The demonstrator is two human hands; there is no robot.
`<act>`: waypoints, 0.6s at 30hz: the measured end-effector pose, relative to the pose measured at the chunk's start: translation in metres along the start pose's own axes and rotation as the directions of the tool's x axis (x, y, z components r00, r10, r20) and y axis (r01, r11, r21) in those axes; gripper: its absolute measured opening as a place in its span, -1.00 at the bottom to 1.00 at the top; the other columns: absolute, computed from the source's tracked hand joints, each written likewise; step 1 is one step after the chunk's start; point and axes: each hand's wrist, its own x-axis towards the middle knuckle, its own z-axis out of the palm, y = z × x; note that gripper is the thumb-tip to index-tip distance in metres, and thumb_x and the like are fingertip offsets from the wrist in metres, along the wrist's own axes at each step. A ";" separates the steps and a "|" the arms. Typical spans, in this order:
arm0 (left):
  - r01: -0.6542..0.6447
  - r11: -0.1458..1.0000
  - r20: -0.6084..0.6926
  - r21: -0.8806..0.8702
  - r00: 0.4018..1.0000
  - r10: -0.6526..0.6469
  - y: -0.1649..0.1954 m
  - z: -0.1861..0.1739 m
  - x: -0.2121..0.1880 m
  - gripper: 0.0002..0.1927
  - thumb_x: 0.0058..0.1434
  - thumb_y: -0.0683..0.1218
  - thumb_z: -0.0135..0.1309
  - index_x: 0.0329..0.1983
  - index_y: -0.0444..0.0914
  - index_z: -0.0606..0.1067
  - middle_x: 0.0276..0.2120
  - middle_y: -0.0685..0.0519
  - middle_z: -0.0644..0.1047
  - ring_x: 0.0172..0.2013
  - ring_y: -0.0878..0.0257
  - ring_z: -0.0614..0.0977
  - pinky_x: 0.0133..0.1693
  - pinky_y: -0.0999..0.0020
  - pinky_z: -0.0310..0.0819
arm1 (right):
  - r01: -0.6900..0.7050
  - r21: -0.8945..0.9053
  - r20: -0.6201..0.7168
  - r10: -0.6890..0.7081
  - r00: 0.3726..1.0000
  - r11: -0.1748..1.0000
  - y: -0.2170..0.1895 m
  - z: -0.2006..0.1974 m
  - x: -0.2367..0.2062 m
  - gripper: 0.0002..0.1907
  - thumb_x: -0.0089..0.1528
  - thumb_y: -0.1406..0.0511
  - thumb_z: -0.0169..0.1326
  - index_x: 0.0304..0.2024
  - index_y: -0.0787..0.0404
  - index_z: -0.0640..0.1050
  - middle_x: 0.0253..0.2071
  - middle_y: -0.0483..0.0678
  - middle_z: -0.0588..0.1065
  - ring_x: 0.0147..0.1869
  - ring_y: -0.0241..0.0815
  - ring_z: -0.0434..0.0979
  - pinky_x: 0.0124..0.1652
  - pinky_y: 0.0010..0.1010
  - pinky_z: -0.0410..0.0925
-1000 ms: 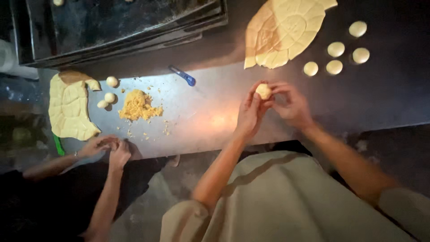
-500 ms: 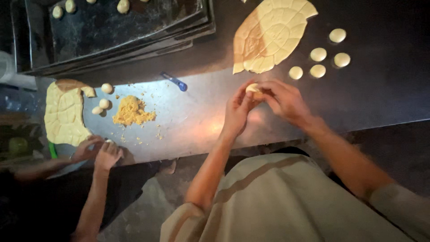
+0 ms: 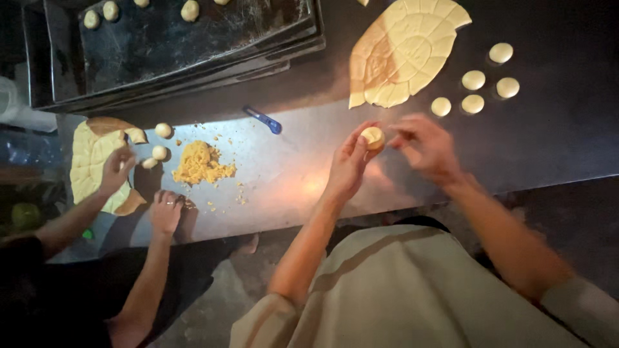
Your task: The person pinches off pieces of dough, flattens them by hand, places a scoop of yellow filling in the center, and folds and rolls the dough into round filled buns, setting the finished balls on the stainless steel table while a coworker works on the same task nearby.
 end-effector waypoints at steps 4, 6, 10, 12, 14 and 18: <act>-0.015 0.994 0.069 0.109 0.998 0.007 -0.005 -0.001 0.007 -0.55 0.53 -0.10 -0.06 0.43 -0.33 0.28 0.21 0.01 0.47 0.14 0.20 0.56 0.24 0.22 0.44 | -0.201 -0.013 -0.021 0.201 0.979 0.980 -0.004 0.005 0.003 -0.71 0.21 0.44 0.29 -0.04 0.28 0.54 -0.11 0.04 0.49 -0.22 -0.13 0.56 -0.22 -0.38 0.47; 0.055 0.997 0.071 0.062 0.996 -0.059 -0.006 0.002 0.010 -0.47 0.57 -0.11 -0.09 0.55 -0.32 0.19 0.25 -0.09 0.42 0.17 0.18 0.52 0.27 0.17 0.41 | -0.230 -0.010 -0.011 0.230 0.973 0.973 -0.003 0.007 0.001 -0.65 0.19 0.44 0.26 0.02 0.34 0.52 -0.09 0.10 0.49 -0.22 -0.10 0.56 -0.23 -0.38 0.46; 0.132 0.990 0.175 0.043 0.975 -0.137 -0.006 0.010 0.010 -0.21 0.43 -0.16 -0.08 0.61 -0.08 -0.17 0.54 0.02 0.04 0.35 0.15 0.34 0.38 0.17 0.19 | -0.251 0.065 0.016 0.251 0.968 0.966 0.004 0.003 -0.008 -0.66 0.24 0.42 0.17 0.08 0.33 0.52 -0.06 0.10 0.55 -0.11 -0.09 0.62 -0.17 -0.38 0.49; 0.054 0.964 0.200 0.260 0.974 -0.109 -0.007 0.011 0.007 -0.18 0.49 -0.16 -0.09 0.64 -0.10 -0.27 0.60 -0.05 -0.09 0.50 0.19 0.09 0.46 0.17 0.00 | -0.321 0.041 0.096 0.316 0.944 0.946 0.006 -0.007 -0.010 -0.72 0.28 0.36 0.18 0.03 0.30 0.54 -0.11 0.05 0.58 -0.12 -0.11 0.65 -0.15 -0.37 0.50; 0.028 0.916 0.178 0.400 0.978 -0.108 -0.011 0.009 0.003 -0.14 0.48 -0.14 -0.08 0.63 -0.11 -0.32 0.60 -0.07 -0.15 0.56 0.19 -0.04 0.47 0.16 -0.07 | -0.361 -0.018 0.156 0.360 0.920 0.932 0.006 -0.024 -0.006 -0.77 0.29 0.29 0.24 -0.06 0.26 0.56 -0.18 0.01 0.61 -0.15 -0.13 0.68 -0.14 -0.35 0.51; 0.031 0.920 0.077 0.390 0.995 -0.066 -0.022 -0.009 -0.007 -0.21 0.42 -0.11 -0.01 0.58 -0.22 -0.12 0.55 -0.11 -0.01 0.51 0.09 0.07 0.41 0.11 0.10 | -0.121 -0.257 0.062 0.141 0.988 0.959 -0.004 -0.101 0.024 -0.72 0.28 0.31 0.21 0.03 0.25 0.55 -0.08 0.05 0.58 -0.11 -0.09 0.65 -0.15 -0.33 0.51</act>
